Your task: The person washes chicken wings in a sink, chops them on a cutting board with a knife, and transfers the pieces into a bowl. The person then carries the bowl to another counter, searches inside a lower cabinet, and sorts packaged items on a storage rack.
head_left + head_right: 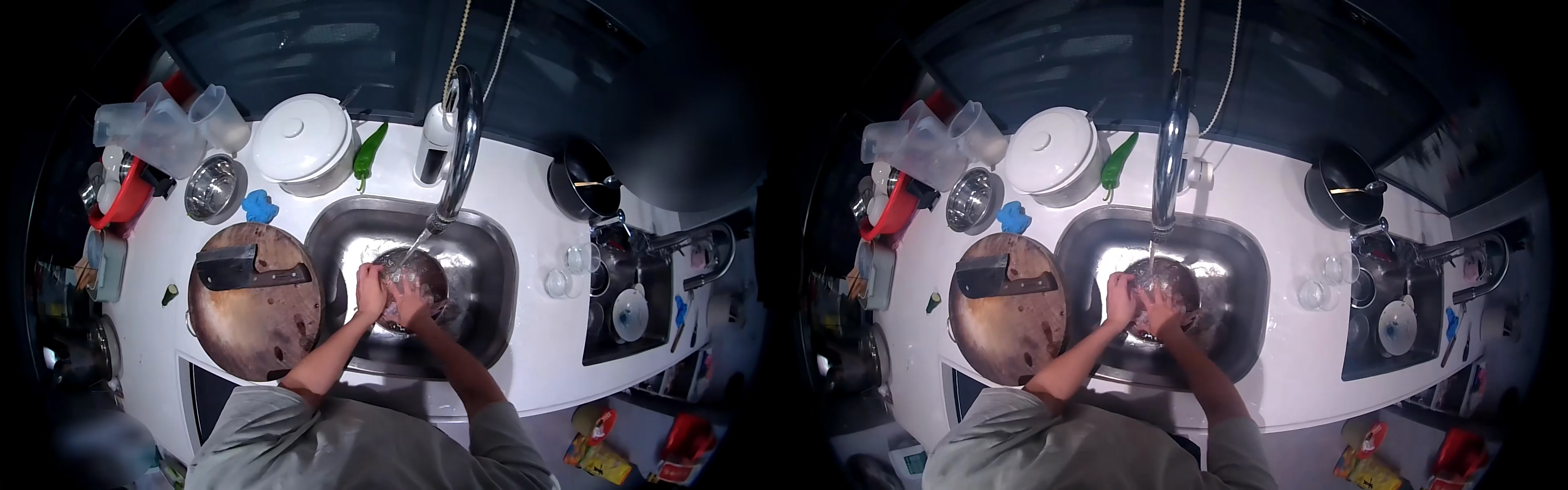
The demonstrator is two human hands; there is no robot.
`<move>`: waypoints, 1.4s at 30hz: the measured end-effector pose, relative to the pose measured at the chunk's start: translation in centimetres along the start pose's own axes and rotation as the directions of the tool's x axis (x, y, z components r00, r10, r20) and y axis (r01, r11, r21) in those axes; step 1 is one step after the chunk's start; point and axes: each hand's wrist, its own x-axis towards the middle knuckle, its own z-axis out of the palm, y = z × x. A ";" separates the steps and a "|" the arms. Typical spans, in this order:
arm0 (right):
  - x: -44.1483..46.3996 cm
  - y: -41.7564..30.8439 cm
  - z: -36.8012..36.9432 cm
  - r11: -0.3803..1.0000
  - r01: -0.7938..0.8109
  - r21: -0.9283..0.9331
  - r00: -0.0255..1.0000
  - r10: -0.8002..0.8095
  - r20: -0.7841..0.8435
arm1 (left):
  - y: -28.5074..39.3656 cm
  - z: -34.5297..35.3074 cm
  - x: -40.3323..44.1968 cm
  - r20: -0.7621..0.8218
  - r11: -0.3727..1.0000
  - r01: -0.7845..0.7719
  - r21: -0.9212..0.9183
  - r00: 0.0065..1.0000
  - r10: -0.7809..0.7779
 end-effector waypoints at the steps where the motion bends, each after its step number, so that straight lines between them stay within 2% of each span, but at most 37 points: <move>1: 3.0 1.8 4.4 0.998 0.057 0.039 0.994 -0.053 -0.093 | 1.2 -1.4 -0.3 -0.027 0.980 -0.010 0.201 0.999 0.016; 2: 6.0 3.5 8.6 0.990 0.120 0.068 0.977 -0.106 -0.185 | 1.7 -2.1 -0.5 -0.081 0.972 0.085 0.217 0.994 -0.069; 3: 8.8 5.1 12.7 0.979 0.186 0.084 0.949 -0.157 -0.275 | 0.1 -1.3 -1.2 -0.044 0.964 0.234 0.128 0.972 -0.231; 4: 9.3 5.4 13.2 0.964 0.259 -0.060 0.860 -0.259 -0.439 | -1.9 -0.4 -1.7 0.007 0.924 0.379 0.043 0.925 -0.380; 5: 9.8 5.7 13.6 0.937 0.271 -0.220 0.734 -0.349 -0.583 | -2.7 -0.8 -1.5 0.224 0.749 0.651 0.121 0.718 -0.659; 6: 10.1 5.8 13.6 0.891 0.260 -0.372 0.577 -0.452 -0.681 | -2.0 -1.7 -1.1 0.449 0.456 0.888 -0.050 0.428 -0.784; 7: 7.0 2.9 7.3 0.975 0.086 0.203 0.971 -0.037 -0.234 | -3.7 -1.0 -1.9 0.599 0.384 0.903 -0.190 0.417 -0.684; 8: 5.3 1.8 4.7 0.930 0.046 0.365 0.987 0.015 -0.162 | -5.4 -0.2 -2.8 0.723 0.284 0.907 -0.311 0.420 -0.549; 10: 3.8 0.8 2.5 0.759 -0.070 0.647 0.996 0.085 0.008 | -3.6 -1.7 -2.5 0.714 0.298 0.900 -0.320 0.435 -0.549; 11: 6.0 1.4 7.3 0.864 0.092 0.496 0.964 0.048 -0.262 | -2.5 -2.5 -2.4 0.710 0.302 0.896 -0.325 0.442 -0.549; 14: 4.9 0.0 6.0 0.727 0.197 0.658 0.955 0.011 -0.298 | -1.7 -3.3 -2.2 0.592 0.461 0.794 -0.397 0.605 -0.532; 15: 5.2 -0.5 6.3 0.715 0.185 0.674 0.958 0.022 -0.287 | -0.2 -4.5 -2.0 0.490 0.613 0.741 -0.274 0.657 -0.574; 18: 5.1 -1.8 5.4 0.572 0.271 0.774 0.944 0.000 -0.331 | 2.3 -6.3 -1.5 0.381 0.745 0.664 -0.062 0.706 -0.597; 19: 5.5 -2.3 5.6 0.490 0.273 0.828 0.953 -0.019 -0.303 | 1.2 -6.0 -1.7 0.308 0.891 0.450 0.066 0.840 -0.447; 22: 5.5 -4.7 5.6 0.274 0.436 0.857 0.894 -0.020 -0.448 | 3.9 -8.5 -1.4 0.234 0.893 0.419 0.163 0.863 -0.447; 23: 5.8 -5.2 5.5 0.158 0.385 0.909 0.922 -0.031 -0.385 | 5.3 -9.9 -1.3 0.241 0.911 0.375 0.171 0.881 -0.408; 25: 6.8 -5.7 4.7 0.154 0.352 0.923 0.936 -0.076 -0.344 | 7.3 -11.9 -1.0 0.237 0.917 0.348 0.195 0.891 -0.388; 28: 5.6 -8.2 3.0 -0.182 0.427 0.886 0.904 0.050 -0.425 | 9.6 -14.2 -0.8 0.207 0.936 0.231 0.266 0.935 -0.289; 30: 3.4 -9.6 0.9 -0.619 0.211 0.757 0.972 0.052 -0.229 | 11.9 -15.3 -1.2 0.138 0.931 0.156 0.329 0.968 -0.211; 31: 3.2 -10.0 0.2 -0.656 0.179 0.733 0.979 0.043 -0.200 | 12.2 -15.6 -1.3 0.132 0.922 0.111 0.372 0.976 -0.171; 35: 1.9 -11.0 -1.2 -0.636 0.146 0.757 0.985 0.020 -0.173 | 15.7 -16.9 -2.1 0.036 0.817 0.058 0.573 0.995 -0.097; 39: 0.5 -10.8 -1.7 -0.527 0.177 0.831 0.979 0.011 -0.201 | 16.2 -15.5 -3.5 -0.053 0.559 -0.016 0.829 0.993 0.107; 40: 0.2 -10.6 -2.1 -0.477 0.198 0.856 0.975 0.008 -0.221 | 16.6 -15.6 -3.8 -0.046 0.562 -0.021 0.827 0.993 0.105; 42: -0.3 -10.3 -3.0 -0.348 0.259 0.901 0.962 0.006 -0.274 | 16.9 -16.5 -4.2 -0.025 0.702 0.000 0.712 0.999 0.024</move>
